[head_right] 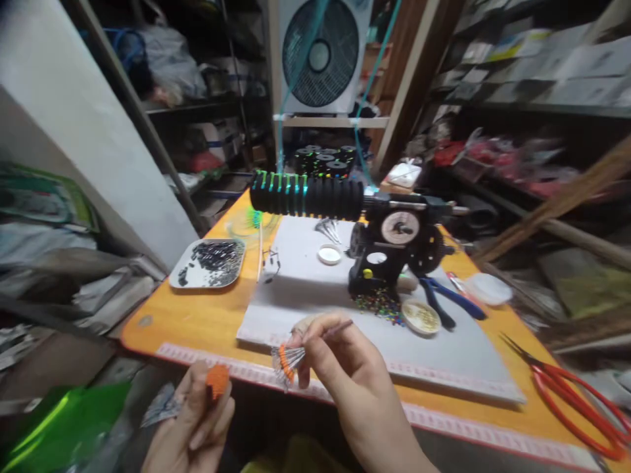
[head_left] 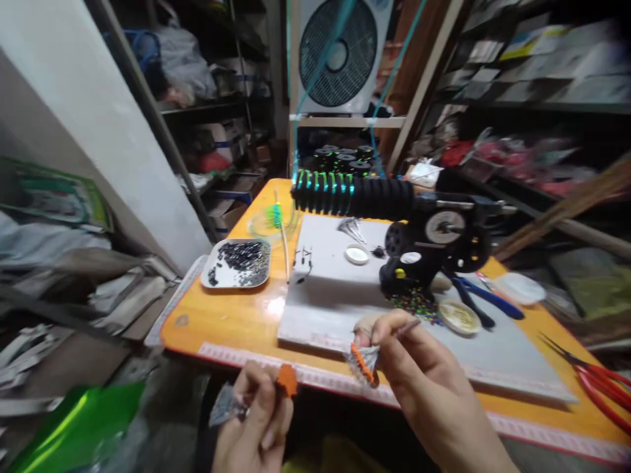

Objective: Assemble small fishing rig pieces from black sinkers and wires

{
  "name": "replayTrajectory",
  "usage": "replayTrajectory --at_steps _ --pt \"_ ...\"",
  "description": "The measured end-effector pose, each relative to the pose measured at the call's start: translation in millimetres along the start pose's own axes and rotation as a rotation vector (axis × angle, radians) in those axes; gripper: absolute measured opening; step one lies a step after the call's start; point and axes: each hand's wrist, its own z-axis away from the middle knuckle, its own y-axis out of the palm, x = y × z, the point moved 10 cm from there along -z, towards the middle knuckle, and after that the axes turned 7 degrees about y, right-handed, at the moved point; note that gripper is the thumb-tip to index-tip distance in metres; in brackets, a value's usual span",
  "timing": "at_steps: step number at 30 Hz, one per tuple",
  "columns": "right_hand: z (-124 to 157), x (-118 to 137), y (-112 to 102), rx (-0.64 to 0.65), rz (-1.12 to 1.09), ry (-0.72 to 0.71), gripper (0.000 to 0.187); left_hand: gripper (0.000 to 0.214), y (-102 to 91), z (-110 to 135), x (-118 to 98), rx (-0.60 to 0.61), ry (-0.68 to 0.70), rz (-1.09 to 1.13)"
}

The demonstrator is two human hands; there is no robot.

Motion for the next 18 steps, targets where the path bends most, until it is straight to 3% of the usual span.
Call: replayTrajectory --at_steps 3,8,13,18 --pt "-3 8 23 0.032 0.167 -0.107 0.008 0.047 4.3 1 2 0.041 0.006 0.043" --pt "-6 16 48 0.084 0.313 -0.188 0.006 0.039 -4.2 6 3 -0.004 -0.001 -0.045" --pt "-6 10 58 0.140 0.489 -0.270 0.010 0.040 1.3 10 7 -0.026 -0.060 -0.070" --pt "-8 9 50 0.130 0.519 -0.287 0.013 0.038 3.6 7 12 0.014 -0.089 -0.016"
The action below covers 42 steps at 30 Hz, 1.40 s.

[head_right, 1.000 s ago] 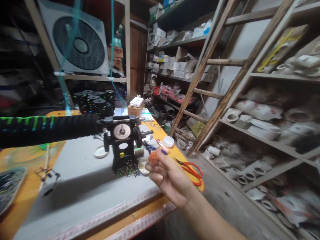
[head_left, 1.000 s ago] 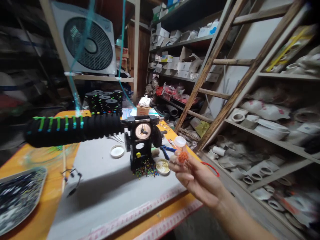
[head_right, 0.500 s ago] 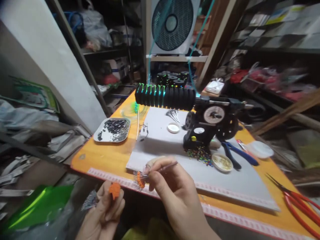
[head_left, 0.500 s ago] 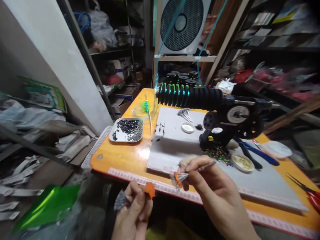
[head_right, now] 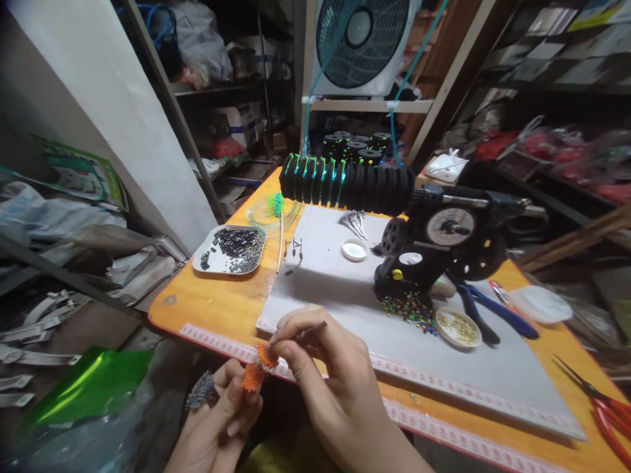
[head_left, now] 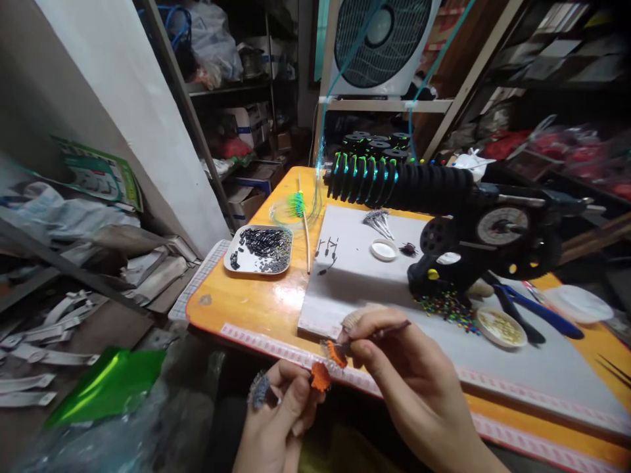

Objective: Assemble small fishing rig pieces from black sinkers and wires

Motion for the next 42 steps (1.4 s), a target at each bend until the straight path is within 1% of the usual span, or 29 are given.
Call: replayTrajectory --at_steps 3,5,8,12,15,16,19,20,23,27,28,30,31,35,36,39,40,42 --pt "0 10 8 0.135 0.097 -0.079 0.015 0.036 -0.9 -2 4 0.040 -0.028 0.011" --pt "0 13 12 0.202 0.159 -0.094 0.017 0.034 -2.4 -3 4 0.053 -0.037 -0.003" --pt "-2 14 11 0.230 0.164 -0.075 0.019 0.034 -1.8 -4 5 0.076 -0.049 -0.025" --pt "-1 16 18 0.321 0.207 -0.085 0.019 0.035 -1.9 -3 3 0.069 -0.047 -0.075" --pt "-4 11 14 0.291 0.235 -0.033 0.018 0.034 -3.5 -2 1 0.047 -0.042 -0.096" --pt "-4 12 15 0.300 0.233 -0.034 0.018 0.033 -3.0 -2 1 0.049 -0.046 -0.094" --pt "-1 15 21 0.380 0.236 -0.070 0.019 0.033 0.5 -2 2 0.075 -0.065 -0.082" --pt "-1 15 21 0.384 0.243 -0.070 0.020 0.034 0.8 -2 2 0.077 -0.070 -0.086" --pt "-3 13 14 0.335 0.243 -0.040 0.020 0.036 -0.2 -1 3 0.068 -0.084 -0.116" --pt "-3 10 18 0.399 0.263 -0.024 0.016 0.036 3.3 1 2 0.112 -0.088 -0.141" --pt "-4 8 16 0.388 0.281 -0.010 0.016 0.035 3.3 1 1 0.116 -0.093 -0.147" --pt "-8 6 10 0.322 0.287 0.025 0.015 0.036 2.6 2 2 0.113 -0.111 -0.156" --pt "-9 4 9 0.301 0.263 0.045 0.015 0.036 2.7 2 2 0.114 -0.116 -0.159" --pt "-8 -9 15 0.328 0.115 0.163 0.018 0.038 5.4 1 -1 0.146 -0.085 -0.184" --pt "-9 -15 15 0.312 0.089 0.206 0.020 0.038 5.3 1 -2 0.148 -0.075 -0.190" --pt "-10 -29 10 0.212 0.009 0.299 0.024 0.040 3.3 0 -3 0.140 -0.055 -0.209" --pt "-10 -31 9 0.184 -0.012 0.299 0.025 0.040 2.4 0 -4 0.137 -0.044 -0.223" --pt "-11 -26 7 0.150 0.009 0.230 0.022 0.039 0.9 0 -7 0.133 -0.010 -0.266"
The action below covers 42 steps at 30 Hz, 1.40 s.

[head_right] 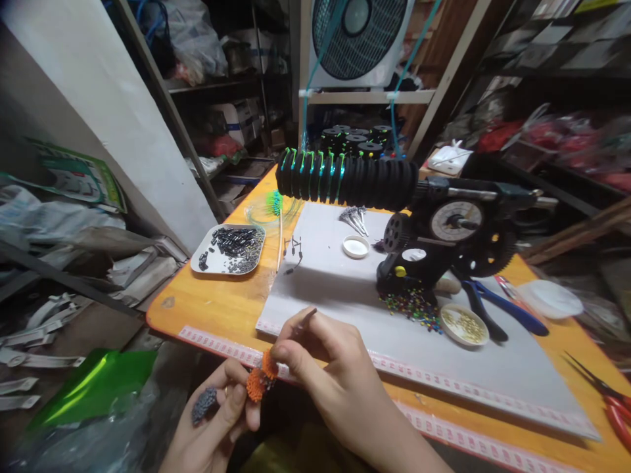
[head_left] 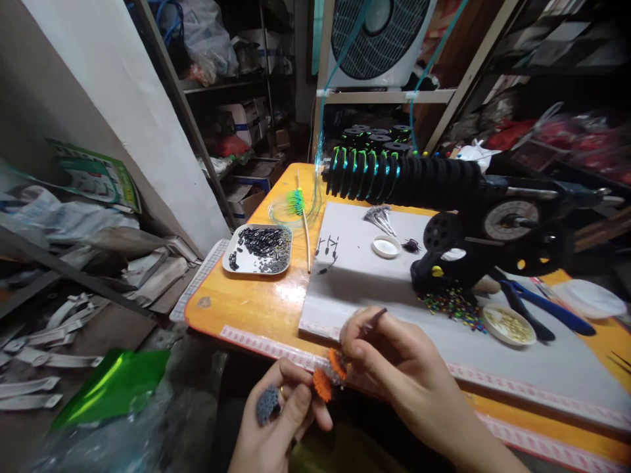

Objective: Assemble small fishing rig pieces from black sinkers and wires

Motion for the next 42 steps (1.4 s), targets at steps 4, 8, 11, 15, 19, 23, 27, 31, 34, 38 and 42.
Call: replayTrajectory --at_steps 4,8,11,15,19,23,27,31,34,38,42 --pt "6 22 -1 -0.076 0.245 -0.214 0.016 0.039 -5.5 1 -3 -0.031 0.025 -0.080" --pt "12 36 -3 -0.145 0.396 -0.337 0.015 0.039 -8.7 3 -7 -0.067 0.064 -0.154" --pt "15 38 3 -0.100 0.489 -0.371 0.013 0.036 -8.1 4 -16 -0.089 0.142 -0.206" --pt "16 38 0 -0.119 0.496 -0.323 0.015 0.033 -7.0 6 -23 -0.120 0.197 -0.237" --pt "17 37 2 -0.069 0.442 -0.288 0.019 0.028 -4.2 7 -29 -0.123 0.249 -0.209" --pt "18 32 -2 -0.096 0.420 -0.228 0.023 0.027 -4.3 7 -31 -0.147 0.280 -0.221" --pt "20 33 1 -0.077 0.410 -0.229 0.023 0.023 -3.4 6 -34 -0.128 0.319 -0.245" --pt "21 35 -3 -0.124 0.390 -0.249 0.021 0.020 -3.9 7 -42 -0.111 0.431 -0.309" --pt "25 43 3 -0.102 0.422 -0.356 0.016 0.017 -4.1 7 -41 -0.096 0.438 -0.304" --pt "25 42 -2 -0.161 0.448 -0.338 0.019 0.016 -4.6 8 -40 -0.072 0.455 -0.321" --pt "28 47 6 -0.097 0.432 -0.425 0.014 0.008 -5.2 8 -37 -0.024 0.461 -0.382"
